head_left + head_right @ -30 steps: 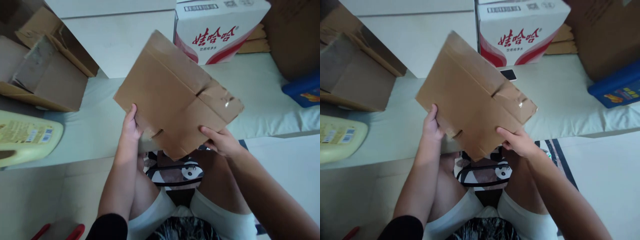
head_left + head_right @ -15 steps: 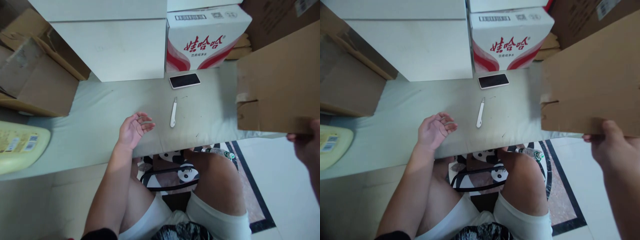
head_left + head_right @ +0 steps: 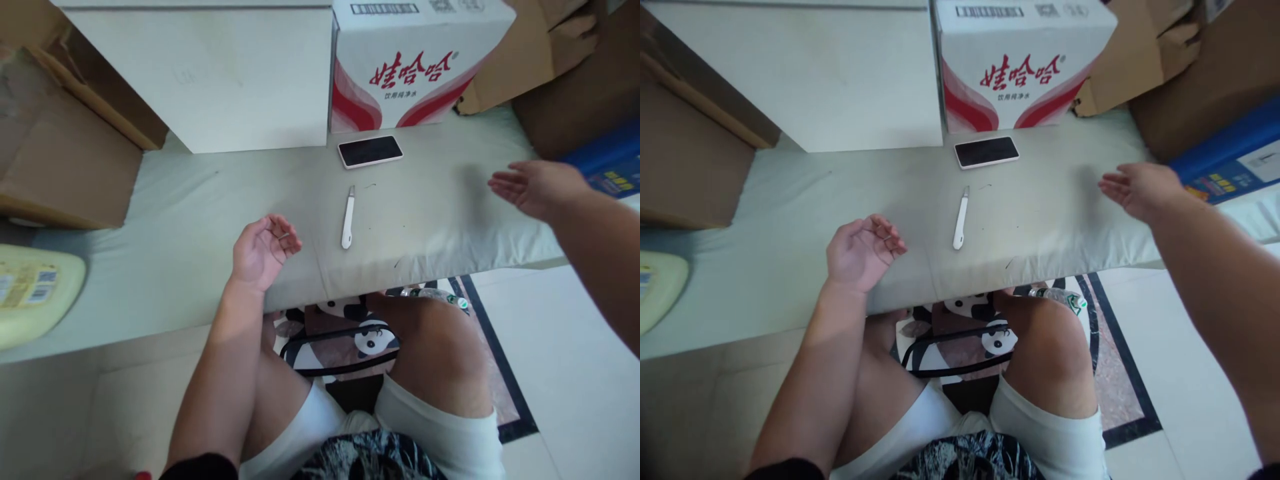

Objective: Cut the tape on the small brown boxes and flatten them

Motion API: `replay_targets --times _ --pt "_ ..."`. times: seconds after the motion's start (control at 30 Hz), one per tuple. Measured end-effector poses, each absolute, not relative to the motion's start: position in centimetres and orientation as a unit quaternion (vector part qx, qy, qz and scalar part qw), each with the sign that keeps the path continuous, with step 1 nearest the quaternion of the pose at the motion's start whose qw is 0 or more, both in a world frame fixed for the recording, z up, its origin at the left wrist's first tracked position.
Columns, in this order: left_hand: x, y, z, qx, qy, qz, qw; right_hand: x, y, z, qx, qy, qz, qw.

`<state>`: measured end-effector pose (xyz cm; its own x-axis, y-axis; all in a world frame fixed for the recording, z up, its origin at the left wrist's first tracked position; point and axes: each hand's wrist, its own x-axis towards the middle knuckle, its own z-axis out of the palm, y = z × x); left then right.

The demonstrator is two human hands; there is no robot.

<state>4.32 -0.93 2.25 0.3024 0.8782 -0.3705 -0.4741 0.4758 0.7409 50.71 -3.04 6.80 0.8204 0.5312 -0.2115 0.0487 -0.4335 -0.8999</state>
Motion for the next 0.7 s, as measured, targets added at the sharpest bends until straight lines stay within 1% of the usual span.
replay_targets --times 0.13,0.33,0.5,0.7 --pt "3.6 -1.7 2.6 0.253 0.382 0.461 0.760 47.2 -6.6 6.7 -0.822 -0.140 0.306 0.459" --pt "1.7 -2.9 3.5 0.235 0.359 0.520 0.739 42.4 -8.0 9.2 -0.817 -0.202 0.354 0.408" --pt "-0.1 -3.1 4.0 0.162 0.352 0.607 0.694 36.0 -5.1 10.0 -0.795 -0.310 0.383 0.354" --pt "-3.1 -2.6 4.3 0.021 0.362 0.732 0.577 24.4 0.8 8.6 -0.732 -0.479 0.408 0.261"
